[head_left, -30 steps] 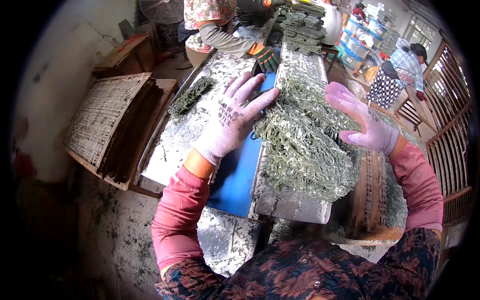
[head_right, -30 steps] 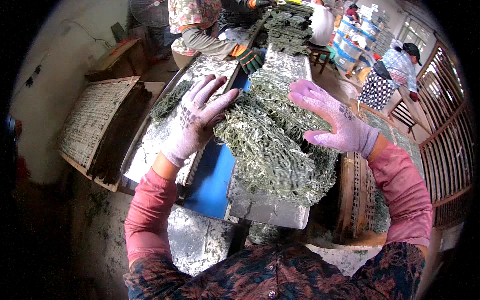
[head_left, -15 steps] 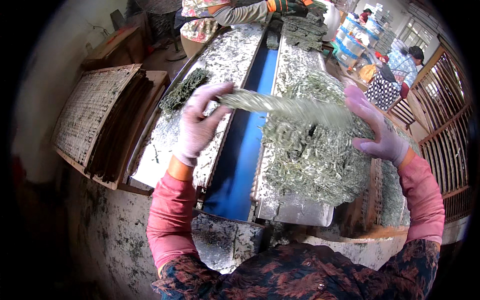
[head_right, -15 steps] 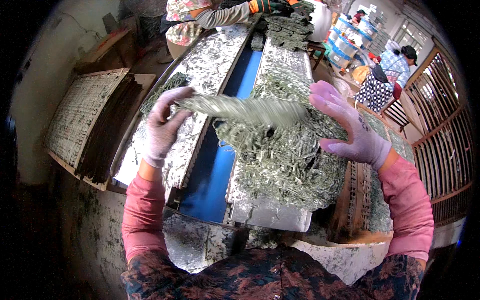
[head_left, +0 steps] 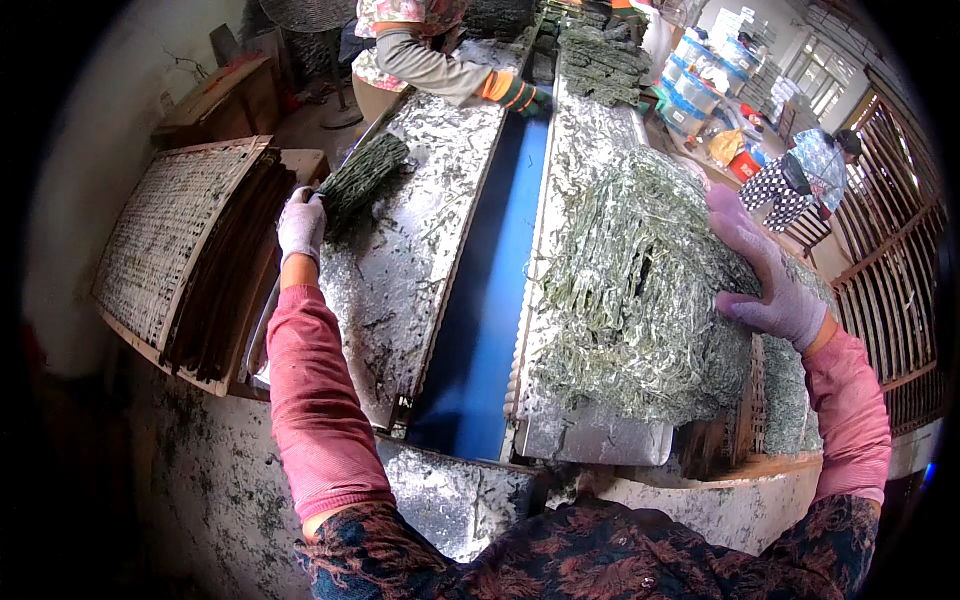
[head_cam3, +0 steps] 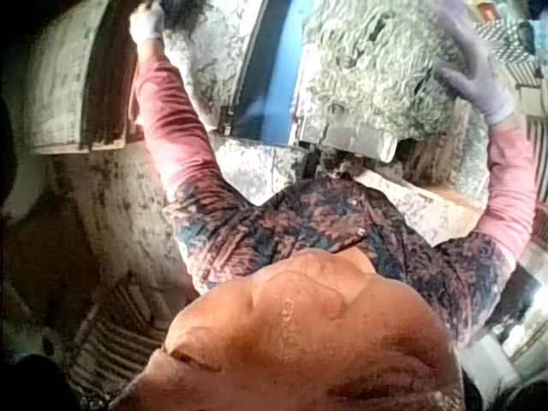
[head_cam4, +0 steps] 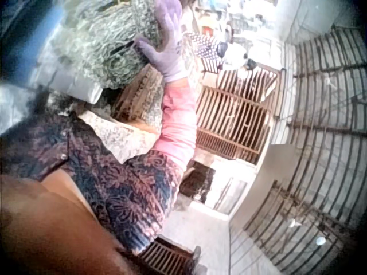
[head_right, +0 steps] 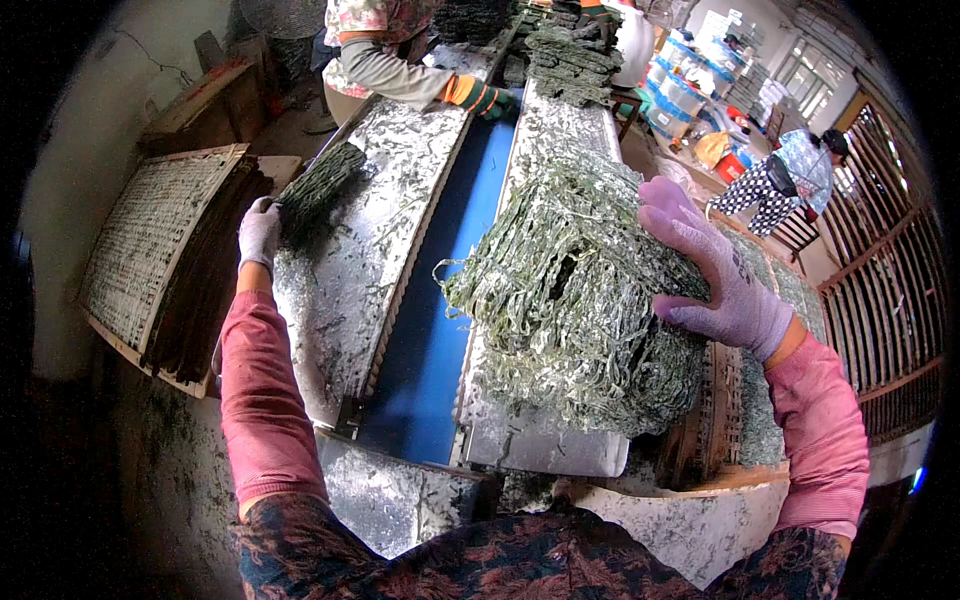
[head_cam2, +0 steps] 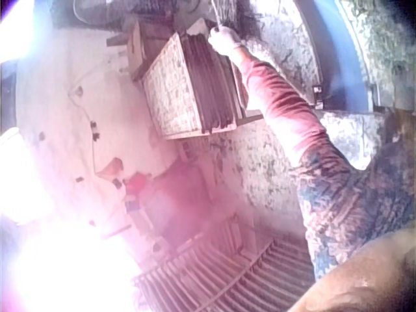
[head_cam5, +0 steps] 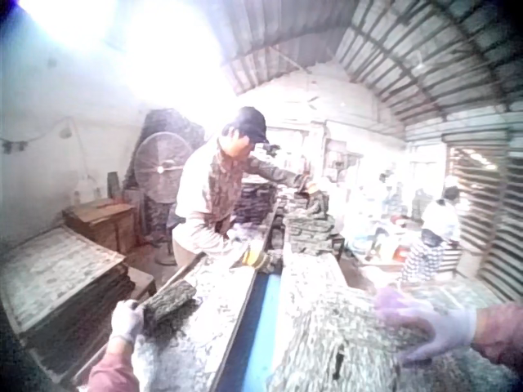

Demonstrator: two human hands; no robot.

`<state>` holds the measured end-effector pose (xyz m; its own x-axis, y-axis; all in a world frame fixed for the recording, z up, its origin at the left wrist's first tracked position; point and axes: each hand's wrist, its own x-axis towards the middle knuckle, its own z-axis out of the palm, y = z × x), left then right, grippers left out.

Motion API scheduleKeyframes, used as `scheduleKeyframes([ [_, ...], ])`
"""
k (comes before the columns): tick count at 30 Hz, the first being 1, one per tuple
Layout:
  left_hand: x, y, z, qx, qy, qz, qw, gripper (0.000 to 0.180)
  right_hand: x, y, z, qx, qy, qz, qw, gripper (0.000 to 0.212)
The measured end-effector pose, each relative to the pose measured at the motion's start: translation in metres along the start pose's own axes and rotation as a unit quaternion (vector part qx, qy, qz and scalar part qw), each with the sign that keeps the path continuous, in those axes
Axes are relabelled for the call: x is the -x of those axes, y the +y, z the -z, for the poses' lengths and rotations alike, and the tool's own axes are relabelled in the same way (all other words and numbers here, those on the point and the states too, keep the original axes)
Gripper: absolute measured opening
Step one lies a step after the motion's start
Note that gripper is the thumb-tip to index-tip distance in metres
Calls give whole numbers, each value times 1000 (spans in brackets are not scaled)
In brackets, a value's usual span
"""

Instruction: The person gathers and stacks rectangular portions of dried plant material from a woven tray and moves them to a work table.

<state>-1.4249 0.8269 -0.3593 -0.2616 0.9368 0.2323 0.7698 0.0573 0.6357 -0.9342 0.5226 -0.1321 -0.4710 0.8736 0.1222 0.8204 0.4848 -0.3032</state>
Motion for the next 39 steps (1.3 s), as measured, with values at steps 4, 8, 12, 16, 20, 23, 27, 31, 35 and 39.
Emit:
scheduleKeyframes([
  [4, 39, 60, 13, -194, -49, 19, 980, 63, 5, 1, 0, -16, 6, -6, 1000, 77],
  [8, 29, 43, 9, -151, -91, 44, 983, 77, 0, 4, -4, -25, 9, 20, 999, 75],
  [12, 39, 51, 20, -138, -48, 31, 989, 98, -1, 0, -4, -16, 20, 44, 999, 74],
  [16, 47, 64, -4, -121, -78, 64, 988, 101, 7, 5, -4, -3, 40, 66, 997, 75],
  [20, 74, 83, 4, -165, -94, 63, 980, 80, 5, 3, -5, 4, 43, 67, 997, 75],
  [23, 107, 90, 3, -219, -59, 3, 974, 76, 4, 2, -7, 14, 55, 80, 995, 74],
  [27, 119, 64, -18, -96, 12, -87, 992, 68, 6, 7, -6, 12, 64, 96, 993, 71],
  [31, 153, 78, 32, 65, 57, -91, 992, 65, -1, 13, -9, -22, 60, 119, 991, 65],
  [35, 201, 102, 89, 396, 94, -153, 901, 63, -13, 25, -9, -93, 53, 125, 986, 51],
  [39, 258, 164, 128, 501, 44, -243, 830, 71, 8, 26, 3, -218, 123, 67, 966, 43],
])
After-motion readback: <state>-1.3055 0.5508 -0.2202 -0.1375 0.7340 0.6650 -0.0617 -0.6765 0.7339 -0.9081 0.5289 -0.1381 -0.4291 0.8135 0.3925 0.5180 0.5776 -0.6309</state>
